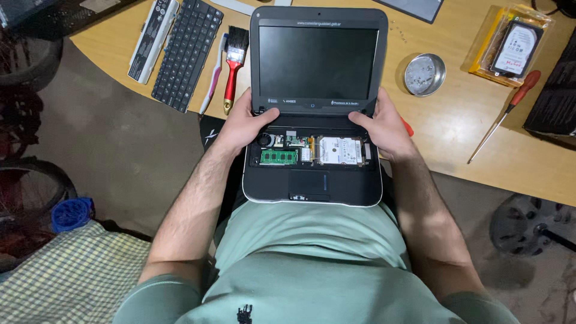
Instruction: The person works on a disassembled laptop placed on their lap, using a screwdriver to remove and tighten screws on the screen bezel. They handle the laptop lid, unscrew fasteners, and place screws into a small metal container on the desk.
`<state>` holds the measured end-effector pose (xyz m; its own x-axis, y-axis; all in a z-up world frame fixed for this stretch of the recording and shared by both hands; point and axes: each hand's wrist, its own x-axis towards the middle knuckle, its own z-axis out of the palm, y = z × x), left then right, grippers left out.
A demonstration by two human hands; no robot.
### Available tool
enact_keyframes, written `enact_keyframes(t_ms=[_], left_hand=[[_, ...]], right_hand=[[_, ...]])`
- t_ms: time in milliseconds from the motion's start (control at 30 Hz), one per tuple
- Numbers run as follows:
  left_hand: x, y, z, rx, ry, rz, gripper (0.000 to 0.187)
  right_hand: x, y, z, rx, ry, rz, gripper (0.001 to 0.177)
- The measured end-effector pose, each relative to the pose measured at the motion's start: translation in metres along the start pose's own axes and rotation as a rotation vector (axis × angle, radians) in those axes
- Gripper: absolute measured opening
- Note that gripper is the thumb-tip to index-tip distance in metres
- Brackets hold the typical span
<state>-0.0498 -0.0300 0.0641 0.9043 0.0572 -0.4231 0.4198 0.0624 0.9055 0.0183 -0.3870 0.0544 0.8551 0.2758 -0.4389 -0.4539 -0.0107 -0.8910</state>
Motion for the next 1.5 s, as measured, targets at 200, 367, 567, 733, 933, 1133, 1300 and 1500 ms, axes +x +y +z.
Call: enact_keyframes(t_ms=[200,367,567,733,933,1133,1300,1500], left_hand=[[0.009,-0.007,0.001,-0.028,0.020,0.014,0.045],[0.007,0.016,0.009,0.038,0.051,0.020,0.047],[0.017,0.016,0.016,0.428,0.147,-0.046,0.071],[0.013,0.025,0.019,0.540,0.176,-0.104,0.074],[0.010,0.034,0.027,0.622,0.190,-0.132,0.091],[0.015,0.021,0.018,0.627,0.225,-0.141,0.091],[0.017,-0.026,-0.013,-0.141,0.014,-0.046,0.039],[-0.002,-0.034,-0.017,-0.352,-0.092,-0.052,0.045]], right_hand=[[0.004,-0.012,-0.004,-0.014,0.002,-0.025,0.061],[0.010,-0.010,-0.003,-0.143,0.076,-0.032,0.070],[0.012,-0.014,0.004,-0.456,0.224,0.005,0.086],[0.019,-0.024,0.010,-0.601,0.260,0.101,0.087],[0.017,-0.030,0.009,-0.627,0.222,0.143,0.089],[0.016,-0.023,-0.003,-0.647,0.225,0.106,0.093],[0.008,-0.010,-0.020,0.206,-0.067,-0.015,0.067],[-0.014,-0.015,-0.014,0.262,-0.139,0.016,0.074]])
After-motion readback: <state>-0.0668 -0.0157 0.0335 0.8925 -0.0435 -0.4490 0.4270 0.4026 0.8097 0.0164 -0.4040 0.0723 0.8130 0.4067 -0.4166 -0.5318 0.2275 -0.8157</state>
